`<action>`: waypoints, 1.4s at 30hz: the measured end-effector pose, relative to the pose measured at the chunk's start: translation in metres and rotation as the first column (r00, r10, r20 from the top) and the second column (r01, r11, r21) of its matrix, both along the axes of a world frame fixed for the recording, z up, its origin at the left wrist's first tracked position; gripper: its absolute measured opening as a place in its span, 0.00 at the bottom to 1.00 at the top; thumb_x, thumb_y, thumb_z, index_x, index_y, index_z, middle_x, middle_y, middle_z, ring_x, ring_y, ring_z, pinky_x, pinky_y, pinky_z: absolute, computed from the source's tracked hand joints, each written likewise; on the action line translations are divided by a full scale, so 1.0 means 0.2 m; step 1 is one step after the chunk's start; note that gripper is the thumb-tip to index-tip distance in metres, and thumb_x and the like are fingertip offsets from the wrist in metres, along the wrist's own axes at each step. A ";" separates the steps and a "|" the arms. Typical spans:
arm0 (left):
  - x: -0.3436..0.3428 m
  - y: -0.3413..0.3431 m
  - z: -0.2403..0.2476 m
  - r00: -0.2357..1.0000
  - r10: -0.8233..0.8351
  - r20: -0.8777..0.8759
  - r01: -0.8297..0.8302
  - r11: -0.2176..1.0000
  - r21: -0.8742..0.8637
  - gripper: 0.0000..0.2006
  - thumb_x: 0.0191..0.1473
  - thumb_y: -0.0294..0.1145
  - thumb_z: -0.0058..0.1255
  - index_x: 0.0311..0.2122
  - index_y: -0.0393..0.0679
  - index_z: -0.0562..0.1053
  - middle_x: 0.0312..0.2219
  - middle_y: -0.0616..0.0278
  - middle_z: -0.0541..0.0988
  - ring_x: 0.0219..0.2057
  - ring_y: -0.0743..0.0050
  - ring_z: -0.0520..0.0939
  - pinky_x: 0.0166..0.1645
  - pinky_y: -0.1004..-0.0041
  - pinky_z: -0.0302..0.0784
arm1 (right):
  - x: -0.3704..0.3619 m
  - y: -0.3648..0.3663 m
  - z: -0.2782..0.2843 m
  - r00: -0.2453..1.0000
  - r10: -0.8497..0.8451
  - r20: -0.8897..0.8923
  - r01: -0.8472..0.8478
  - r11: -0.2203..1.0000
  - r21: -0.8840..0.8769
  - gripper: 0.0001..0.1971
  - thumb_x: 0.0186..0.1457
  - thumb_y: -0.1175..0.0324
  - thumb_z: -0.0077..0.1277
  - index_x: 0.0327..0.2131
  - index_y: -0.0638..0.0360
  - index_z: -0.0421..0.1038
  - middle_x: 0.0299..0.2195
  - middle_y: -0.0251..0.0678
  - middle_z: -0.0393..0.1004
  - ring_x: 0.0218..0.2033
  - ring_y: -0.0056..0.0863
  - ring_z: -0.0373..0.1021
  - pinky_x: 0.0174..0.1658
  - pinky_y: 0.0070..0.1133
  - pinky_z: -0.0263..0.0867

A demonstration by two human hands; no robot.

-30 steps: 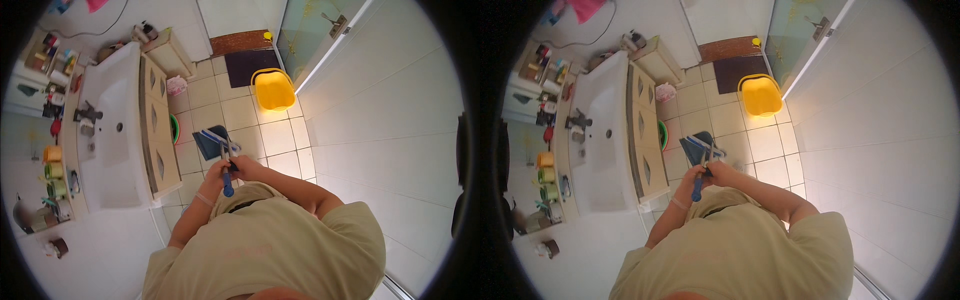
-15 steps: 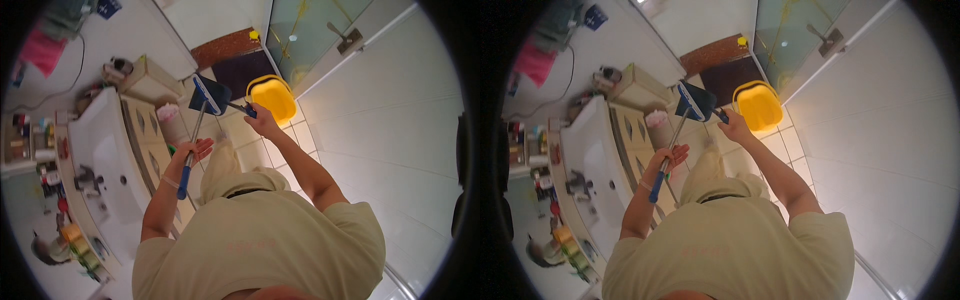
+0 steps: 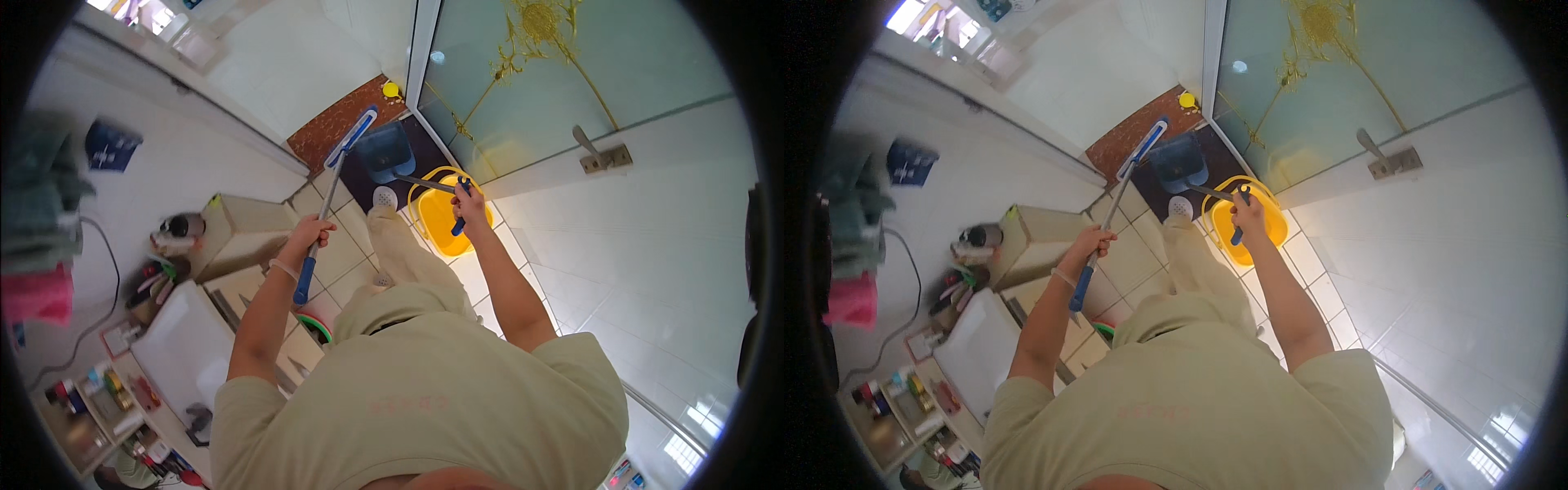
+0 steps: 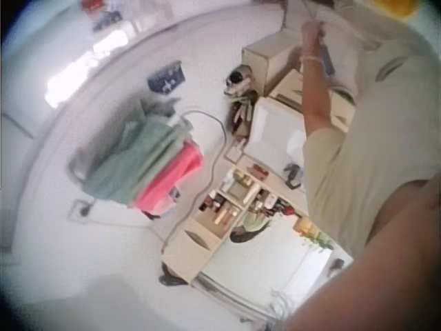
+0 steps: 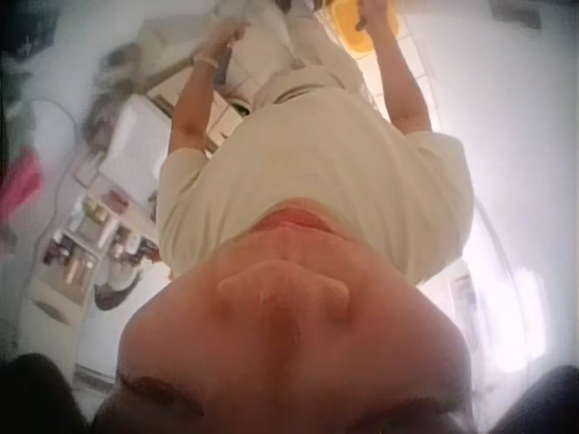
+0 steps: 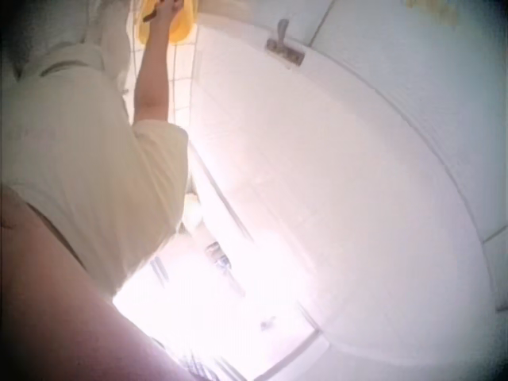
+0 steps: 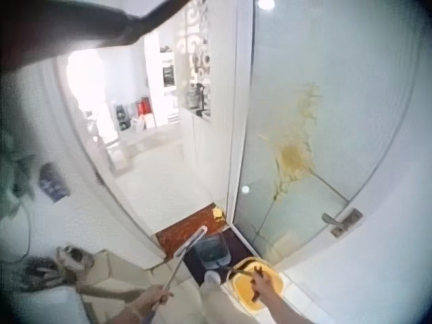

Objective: The person cleans a bathroom by first using a handheld shower head to rinse the floor and toilet area. They then use a broom and dustpan to sweep debris into the pan. Finally, they pick up a dark floor mat, shake it to remove loose dirt, and place it back on the floor.

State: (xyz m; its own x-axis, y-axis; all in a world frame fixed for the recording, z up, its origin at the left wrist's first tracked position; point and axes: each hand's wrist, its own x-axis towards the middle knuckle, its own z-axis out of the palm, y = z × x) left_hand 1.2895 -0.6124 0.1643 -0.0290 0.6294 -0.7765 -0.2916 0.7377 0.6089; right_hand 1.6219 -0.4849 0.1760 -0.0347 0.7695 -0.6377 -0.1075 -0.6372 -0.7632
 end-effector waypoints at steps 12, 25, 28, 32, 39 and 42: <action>-0.44 1.52 -0.23 0.943 -0.196 -0.270 0.193 0.980 -0.041 0.09 0.45 0.27 0.42 0.18 0.35 0.66 0.10 0.61 0.67 0.09 0.76 0.67 0.12 0.74 0.62 | -0.57 1.00 -0.46 0.993 -0.117 0.005 0.117 0.989 -0.090 0.10 0.51 0.60 0.45 0.27 0.51 0.56 0.15 0.26 0.57 0.09 0.15 0.54 0.13 0.15 0.49; -0.48 2.75 -1.00 0.880 -0.347 -0.323 0.298 0.935 -0.193 0.10 0.45 0.26 0.41 0.15 0.35 0.67 0.10 0.58 0.68 0.09 0.72 0.68 0.14 0.72 0.63 | -0.96 1.61 -0.70 0.955 -0.221 0.198 0.252 0.957 -0.145 0.12 0.50 0.62 0.45 0.30 0.60 0.59 0.15 0.31 0.60 0.09 0.18 0.57 0.10 0.16 0.52; -0.47 2.88 -1.21 0.835 -0.427 -0.347 0.374 0.903 -0.211 0.10 0.45 0.28 0.42 0.17 0.33 0.68 0.11 0.57 0.70 0.10 0.69 0.70 0.14 0.70 0.64 | -1.07 1.68 -0.68 0.942 -0.263 0.207 0.298 0.941 -0.161 0.12 0.51 0.60 0.45 0.31 0.57 0.58 0.16 0.29 0.59 0.09 0.16 0.55 0.10 0.15 0.49; -0.39 2.93 -1.35 0.759 -0.555 -0.341 0.463 0.828 -0.316 0.12 0.41 0.27 0.39 0.12 0.37 0.71 0.11 0.58 0.73 0.15 0.65 0.76 0.22 0.72 0.70 | -1.17 1.74 -0.72 0.929 -0.284 0.237 0.326 0.930 -0.166 0.11 0.52 0.60 0.44 0.31 0.56 0.58 0.15 0.29 0.58 0.09 0.15 0.54 0.11 0.14 0.49; -0.50 2.77 -1.25 0.026 -0.842 -0.539 0.831 0.318 -0.457 0.12 0.46 0.25 0.38 0.33 0.30 0.71 0.32 0.43 0.74 0.34 0.52 0.77 0.36 0.66 0.74 | -1.13 1.78 -0.72 0.935 -0.264 0.237 0.320 0.916 -0.241 0.12 0.51 0.61 0.44 0.34 0.57 0.59 0.18 0.30 0.58 0.12 0.16 0.56 0.12 0.14 0.53; -0.73 2.72 -1.31 -0.081 -0.905 -0.418 0.820 0.178 -0.543 0.24 0.40 0.22 0.48 0.45 0.26 0.59 0.35 0.38 0.71 0.40 0.50 0.73 0.36 0.66 0.73 | -1.13 1.79 -0.70 0.941 -0.270 0.205 0.317 0.915 -0.250 0.10 0.52 0.60 0.44 0.30 0.54 0.58 0.16 0.28 0.58 0.11 0.14 0.55 0.12 0.12 0.50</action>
